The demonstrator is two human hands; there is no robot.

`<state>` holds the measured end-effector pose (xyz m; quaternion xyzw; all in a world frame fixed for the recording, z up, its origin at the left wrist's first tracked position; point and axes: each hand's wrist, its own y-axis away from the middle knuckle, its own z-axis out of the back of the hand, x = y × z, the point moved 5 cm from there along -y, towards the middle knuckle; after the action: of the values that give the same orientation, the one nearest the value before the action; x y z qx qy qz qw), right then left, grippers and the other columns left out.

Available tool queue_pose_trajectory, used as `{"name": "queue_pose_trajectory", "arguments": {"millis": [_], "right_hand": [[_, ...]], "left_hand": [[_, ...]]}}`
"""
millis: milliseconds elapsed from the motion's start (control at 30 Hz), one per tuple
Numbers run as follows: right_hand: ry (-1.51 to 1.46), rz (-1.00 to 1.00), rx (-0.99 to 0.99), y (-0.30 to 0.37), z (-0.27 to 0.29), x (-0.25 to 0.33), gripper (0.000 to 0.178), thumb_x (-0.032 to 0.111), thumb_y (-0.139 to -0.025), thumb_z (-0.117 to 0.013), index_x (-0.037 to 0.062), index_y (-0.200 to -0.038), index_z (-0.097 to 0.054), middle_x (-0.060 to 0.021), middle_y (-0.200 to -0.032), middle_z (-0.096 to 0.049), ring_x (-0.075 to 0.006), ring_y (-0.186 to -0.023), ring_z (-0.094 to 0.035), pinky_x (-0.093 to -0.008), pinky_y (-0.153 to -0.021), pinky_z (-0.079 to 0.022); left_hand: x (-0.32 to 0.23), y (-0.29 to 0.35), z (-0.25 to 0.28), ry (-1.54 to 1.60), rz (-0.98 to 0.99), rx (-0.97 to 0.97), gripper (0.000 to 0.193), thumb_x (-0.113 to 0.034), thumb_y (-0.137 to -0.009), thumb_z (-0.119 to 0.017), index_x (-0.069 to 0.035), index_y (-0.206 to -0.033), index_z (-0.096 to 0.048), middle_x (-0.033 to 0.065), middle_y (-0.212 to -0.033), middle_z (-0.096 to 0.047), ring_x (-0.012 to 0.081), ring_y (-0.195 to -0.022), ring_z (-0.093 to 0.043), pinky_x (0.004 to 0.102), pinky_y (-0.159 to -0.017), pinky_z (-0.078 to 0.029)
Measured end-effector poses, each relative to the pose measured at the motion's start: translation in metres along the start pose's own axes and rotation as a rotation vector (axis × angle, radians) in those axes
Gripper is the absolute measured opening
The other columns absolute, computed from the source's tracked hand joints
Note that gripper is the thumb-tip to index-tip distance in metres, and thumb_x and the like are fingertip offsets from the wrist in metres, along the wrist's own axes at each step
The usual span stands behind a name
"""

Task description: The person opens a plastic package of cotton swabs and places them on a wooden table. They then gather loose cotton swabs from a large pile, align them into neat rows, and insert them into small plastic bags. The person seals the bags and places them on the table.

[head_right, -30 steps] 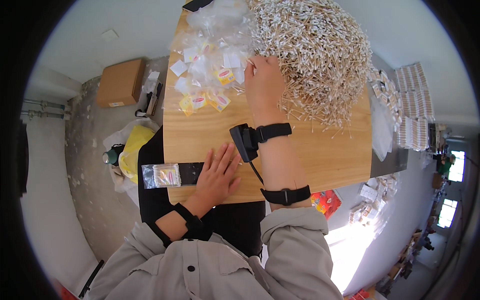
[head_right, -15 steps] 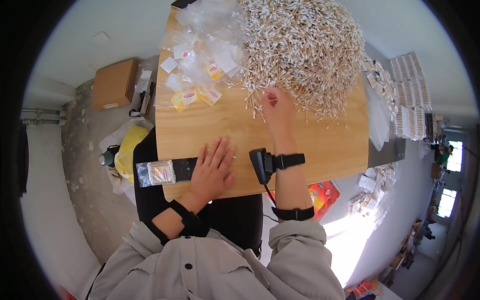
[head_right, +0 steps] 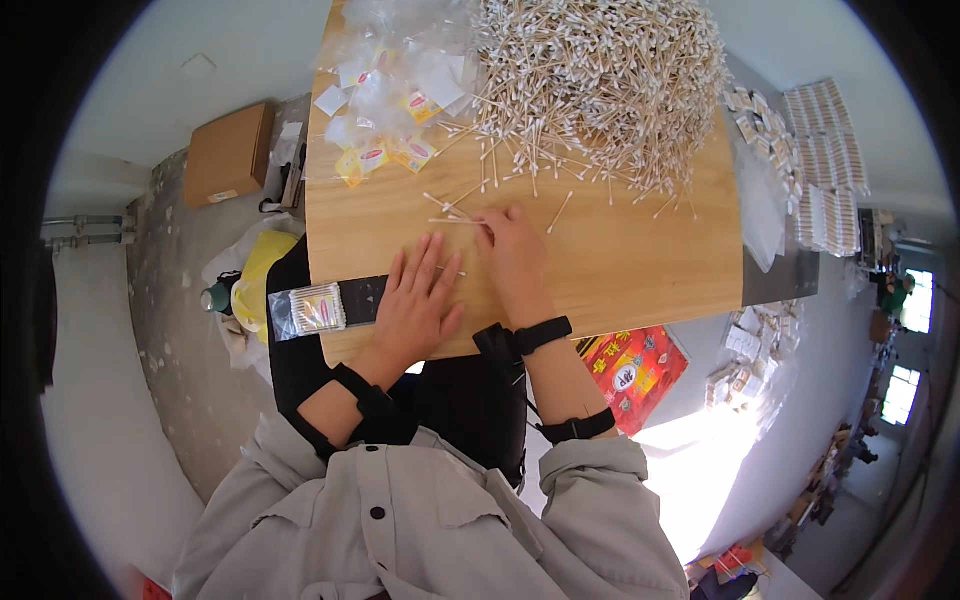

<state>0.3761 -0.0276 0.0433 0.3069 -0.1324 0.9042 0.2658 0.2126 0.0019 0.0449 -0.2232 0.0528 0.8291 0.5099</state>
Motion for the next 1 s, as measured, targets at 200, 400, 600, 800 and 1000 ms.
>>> {"name": "queue_pose_trajectory", "arguments": {"millis": [200, 400, 600, 800, 1000], "right_hand": [[-0.271, 0.016, -0.005, -0.009, -0.006, 0.009, 0.019, 0.010, -0.084, -0.066, 0.0159, -0.102, -0.070, -0.0060, -0.090, -0.060, -0.0228, -0.077, -0.065, -0.0332, -0.064, -0.051], [-0.059, 0.312, 0.216, -0.038, -0.018, 0.035, 0.022, 0.006, -0.084, -0.065, 0.0142, -0.103, -0.070, -0.0068, -0.096, -0.058, -0.0206, -0.081, -0.064, -0.0315, -0.070, -0.052], [-0.005, 0.076, 0.243, -0.045, -0.006, -0.003, 0.018, 0.008, -0.081, -0.069, 0.0139, -0.097, -0.069, -0.0060, -0.099, -0.056, -0.0223, -0.083, -0.064, -0.0342, -0.072, -0.053], [-0.243, 0.173, 0.239, -0.034, -0.010, 0.008, 0.013, 0.006, -0.078, -0.071, 0.0107, -0.090, -0.067, -0.0057, -0.093, -0.057, -0.0225, -0.080, -0.065, -0.0337, -0.071, -0.053], [-0.052, 0.121, 0.241, -0.035, -0.005, 0.010, 0.013, 0.005, -0.079, -0.069, 0.0108, -0.091, -0.068, -0.0074, -0.091, -0.058, -0.0228, -0.079, -0.065, -0.0332, -0.069, -0.053]], "left_hand": [[-0.001, 0.002, 0.000, 0.001, 0.010, -0.008, 0.070, -0.035, -0.086, -0.062, -0.006, -0.146, -0.040, 0.0208, -0.157, -0.024, 0.0351, -0.147, -0.022, 0.0537, -0.117, -0.018], [-0.001, 0.000, -0.002, -0.028, 0.008, 0.046, 0.069, -0.035, -0.086, -0.062, -0.005, -0.145, -0.040, 0.0173, -0.156, -0.028, 0.0317, -0.147, -0.023, 0.0537, -0.117, -0.018], [-0.001, 0.001, -0.001, -0.006, 0.008, 0.001, 0.067, -0.034, -0.087, -0.061, -0.005, -0.144, -0.041, 0.0152, -0.155, -0.031, 0.0291, -0.146, -0.025, 0.0530, -0.117, -0.018], [-0.001, 0.001, -0.004, -0.023, -0.022, 0.003, 0.064, -0.032, -0.087, -0.060, -0.004, -0.142, -0.043, 0.0140, -0.155, -0.032, 0.0273, -0.146, -0.027, 0.0530, -0.118, -0.018], [-0.001, 0.007, -0.006, -0.038, -0.066, 0.011, 0.063, -0.030, -0.087, -0.060, -0.003, -0.142, -0.043, 0.0139, -0.155, -0.033, 0.0274, -0.145, -0.029, 0.0520, -0.118, -0.018]]}}
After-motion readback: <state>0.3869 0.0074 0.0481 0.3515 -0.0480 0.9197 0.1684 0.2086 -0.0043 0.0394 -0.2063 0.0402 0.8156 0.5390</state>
